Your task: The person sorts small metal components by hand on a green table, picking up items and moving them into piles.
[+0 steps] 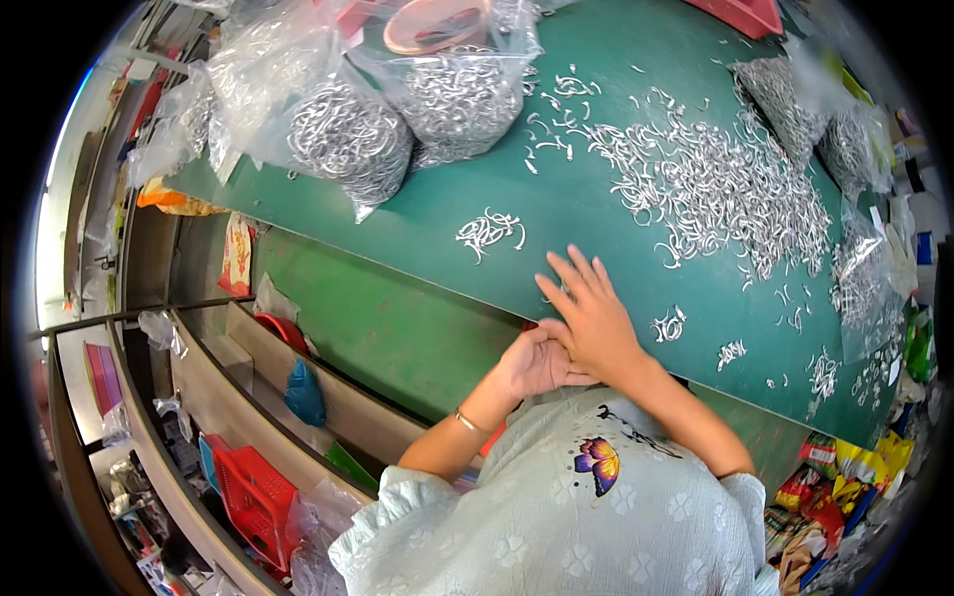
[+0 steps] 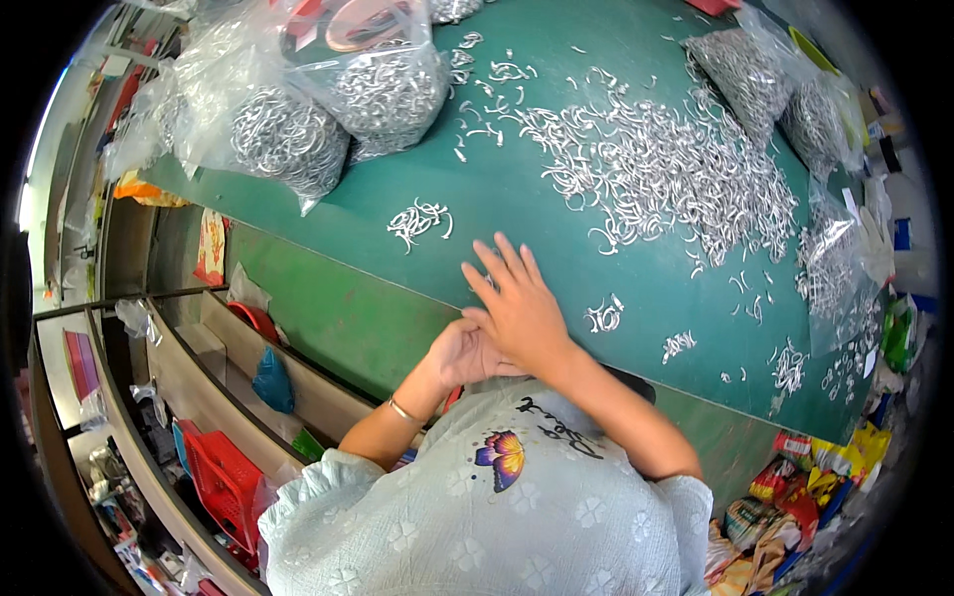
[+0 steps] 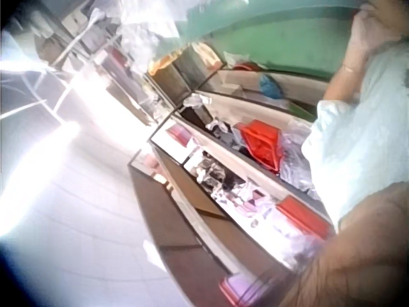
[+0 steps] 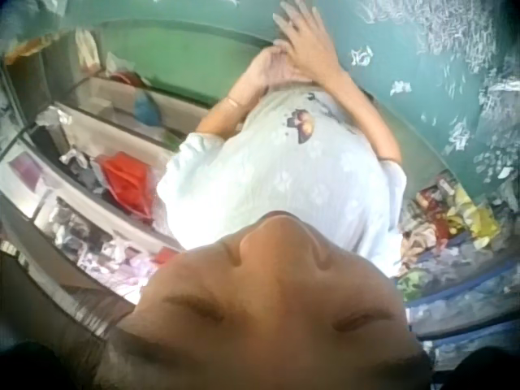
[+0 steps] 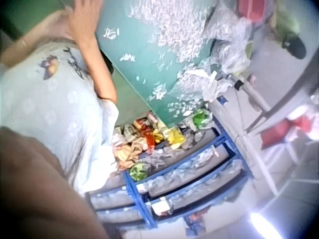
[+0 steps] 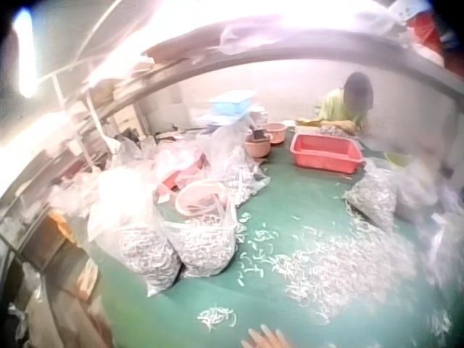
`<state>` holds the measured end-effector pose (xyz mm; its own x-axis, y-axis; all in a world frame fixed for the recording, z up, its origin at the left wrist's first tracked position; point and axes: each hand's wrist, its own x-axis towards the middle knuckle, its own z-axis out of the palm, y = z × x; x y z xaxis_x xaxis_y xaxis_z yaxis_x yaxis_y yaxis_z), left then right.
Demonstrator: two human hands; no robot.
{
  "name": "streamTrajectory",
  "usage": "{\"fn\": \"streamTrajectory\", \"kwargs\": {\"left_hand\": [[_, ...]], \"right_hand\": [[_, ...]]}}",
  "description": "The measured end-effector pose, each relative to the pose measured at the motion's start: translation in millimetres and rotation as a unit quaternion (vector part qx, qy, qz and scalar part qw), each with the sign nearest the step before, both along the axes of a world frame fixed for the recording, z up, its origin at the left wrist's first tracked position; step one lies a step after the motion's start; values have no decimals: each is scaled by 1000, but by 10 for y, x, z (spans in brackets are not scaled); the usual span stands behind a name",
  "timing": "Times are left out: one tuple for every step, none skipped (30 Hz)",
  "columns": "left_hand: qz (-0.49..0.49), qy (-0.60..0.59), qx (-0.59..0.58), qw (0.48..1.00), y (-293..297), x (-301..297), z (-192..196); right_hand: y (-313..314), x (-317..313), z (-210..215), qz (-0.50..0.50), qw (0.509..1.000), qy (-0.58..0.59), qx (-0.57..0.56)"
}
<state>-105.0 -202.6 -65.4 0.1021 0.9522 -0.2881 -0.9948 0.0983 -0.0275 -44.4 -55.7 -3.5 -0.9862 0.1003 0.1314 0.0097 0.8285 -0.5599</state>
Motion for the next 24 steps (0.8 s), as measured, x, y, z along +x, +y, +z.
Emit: {"fn": "streamTrajectory", "kwargs": {"left_hand": [[10, -75, 36, 996, -22, -29, -134], [19, -150, 74, 986, -55, -29, -273], [26, -221, 113, 968, -39, -36, -344], [59, -270, 166, 947, 34, -12, -301], [26, -235, 74, 969, 40, -2, -389], [-9, -198, -21, 980, 33, 9, -575], [-41, -159, -116, 980, 40, 12, -676], [-16, -219, 76, 973, 82, 19, -625], [-60, -151, 90, 983, 196, -11, -243], [-71, -65, -45, 994, 200, 4, -173], [-76, 21, -180, 980, 159, 71, -149], [-32, -6, -207, 978, 89, 164, -227], [13, -31, -233, 972, 49, 209, -232], [-10, -19, -220, 975, -31, 202, -220], [-65, 2, -244, 968, -21, 64, 231], [-37, 63, -170, 983, -69, -74, 410], [-16, 122, -91, 988, -78, -214, 562], [43, 241, -118, 962, 9, -432, 925], [97, 354, -141, 919, 180, -684, 1401], [144, 458, -156, 863, 365, -910, 1848], [171, 568, -149, 791, 501, -1194, 2103], [212, 601, -138, 758, 629, -1444, 2303], [215, 683, -144, 683, 752, -1739, 2450], [219, 769, -160, 579, 865, -1929, 2601]], "right_hand": [[-40, 62, 4, 22, 1000, -8, 12], [-78, 150, 11, 43, 999, -17, 25], [-98, 225, 8, 63, 997, -24, 39], [-130, 292, 22, 82, 995, -25, 42], [-166, 363, 37, 101, 994, -27, 44], [-190, 444, 36, 116, 992, -31, 47], [-225, 527, 0, 126, 992, -14, 1], [-254, 613, -56, 134, 990, 3, -45], [-235, 647, -83, 142, 986, 18, -89], [-185, 637, -7, 143, 984, 42, -101], [-125, 636, 110, 144, 981, 64, -113], [-73, 637, 199, 149, 977, 85, -127], [-21, 672, 213, 113, 978, 98, -146], [30, 724, 216, 78, 977, 110, -167], [73, 741, 215, 39, 974, 123, -186], [90, 718, 300, 8, 971, 155, -182], [109, 732, 303, -6, 970, 151, -189], [140, 758, 283, -19, 970, 147, -194], [159, 785, 275, -38, 969, 143, -199], [160, 790, 291, -38, 969, 146, -195], [146, 792, 315, -30, 971, 148, -185], [132, 794, 333, -17, 973, 148, -175], [128, 797, 349, -5, 975, 148, -163], [109, 801, 368, -7, 975, 150, -163]]}}
